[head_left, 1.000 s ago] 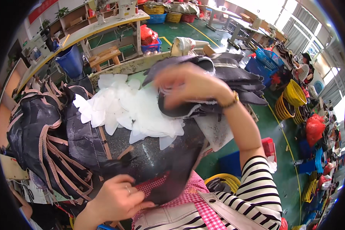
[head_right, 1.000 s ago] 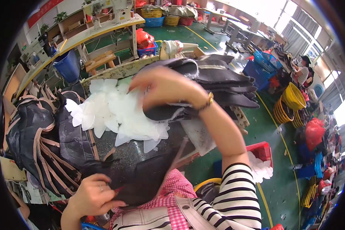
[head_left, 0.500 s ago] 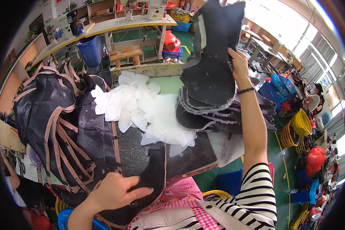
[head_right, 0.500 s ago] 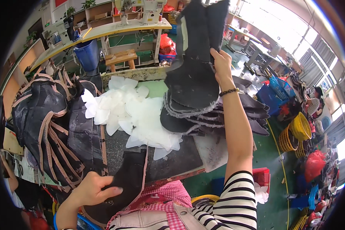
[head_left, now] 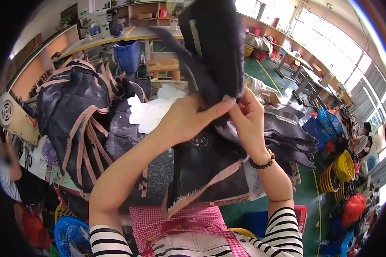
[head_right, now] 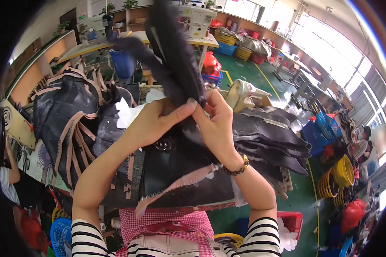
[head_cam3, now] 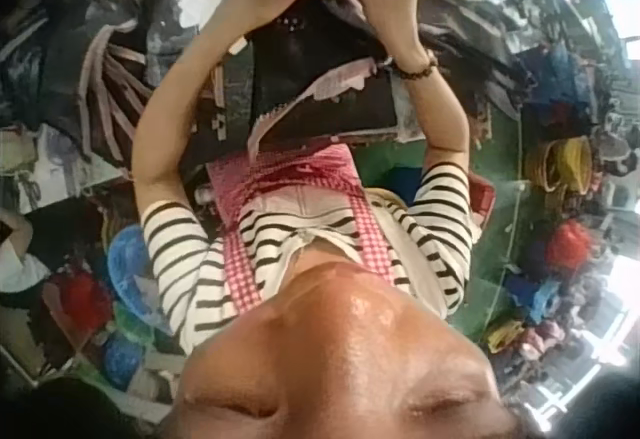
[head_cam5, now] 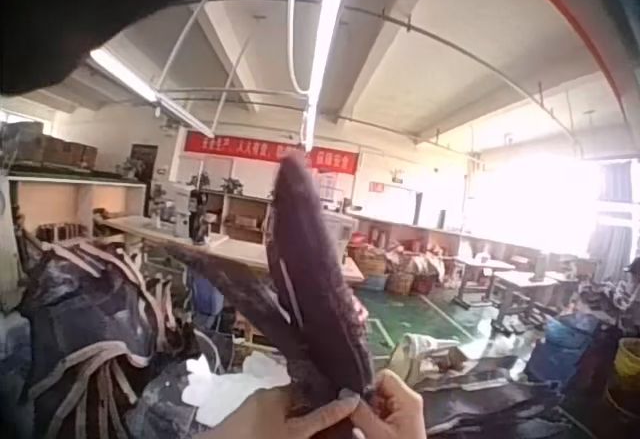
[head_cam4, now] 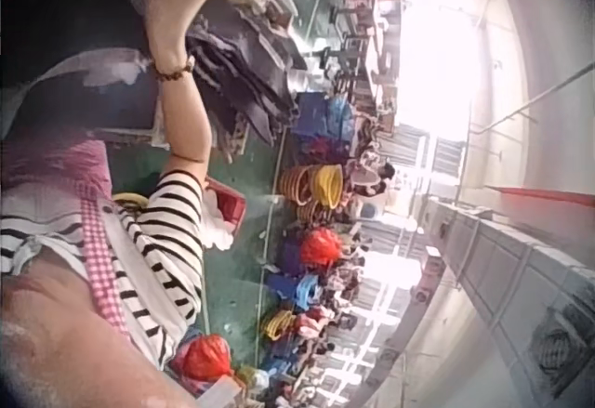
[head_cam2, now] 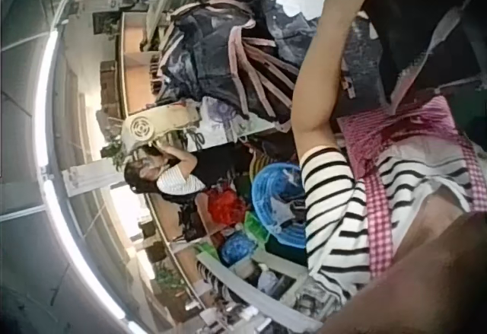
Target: The person assembles shoe components by hand in a factory setting. They pick up black shoe uppers and white insoles, insert the insoles into the uppers, and place the assembled units into a blue basket. The process is repeated for multiple pairs.
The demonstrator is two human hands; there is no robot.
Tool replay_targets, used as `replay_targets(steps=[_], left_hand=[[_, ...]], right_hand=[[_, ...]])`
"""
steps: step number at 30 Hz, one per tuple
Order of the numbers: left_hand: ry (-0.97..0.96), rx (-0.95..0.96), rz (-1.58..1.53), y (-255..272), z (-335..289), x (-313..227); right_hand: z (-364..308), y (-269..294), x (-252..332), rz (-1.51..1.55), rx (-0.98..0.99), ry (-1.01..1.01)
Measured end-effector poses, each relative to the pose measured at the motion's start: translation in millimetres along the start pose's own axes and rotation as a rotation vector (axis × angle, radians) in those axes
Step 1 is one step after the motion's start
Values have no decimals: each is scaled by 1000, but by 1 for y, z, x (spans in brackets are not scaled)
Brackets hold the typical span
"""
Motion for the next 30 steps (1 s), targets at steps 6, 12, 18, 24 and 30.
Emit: replay_targets(steps=[6,12,18,24,30], left_hand=[[-209,-79,391,36,-19,6],[56,-101,537,142,-71,-11],[59,-42,1407,131,-132,-102],[-66,508,1461,-44,-156,72],[55,620,1118,-68,-194,102]], right_hand=[[12,2,5,-164,-88,-126],[15,159,-103,75,-621,-145],[-67,246,-189,-183,-714,-436],[-89,179,-31,-534,-856,355],[-173,-28,-47,-612,732,170]])
Point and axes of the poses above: each hand's wrist, its own z-axis towards the middle knuckle, its own y-axis out of the back of the hand, x = y × z, the point moved 8 cm from there along z, towards the middle knuckle, and after that the axes turned 8 degrees about -z, right-handed, at the moved point
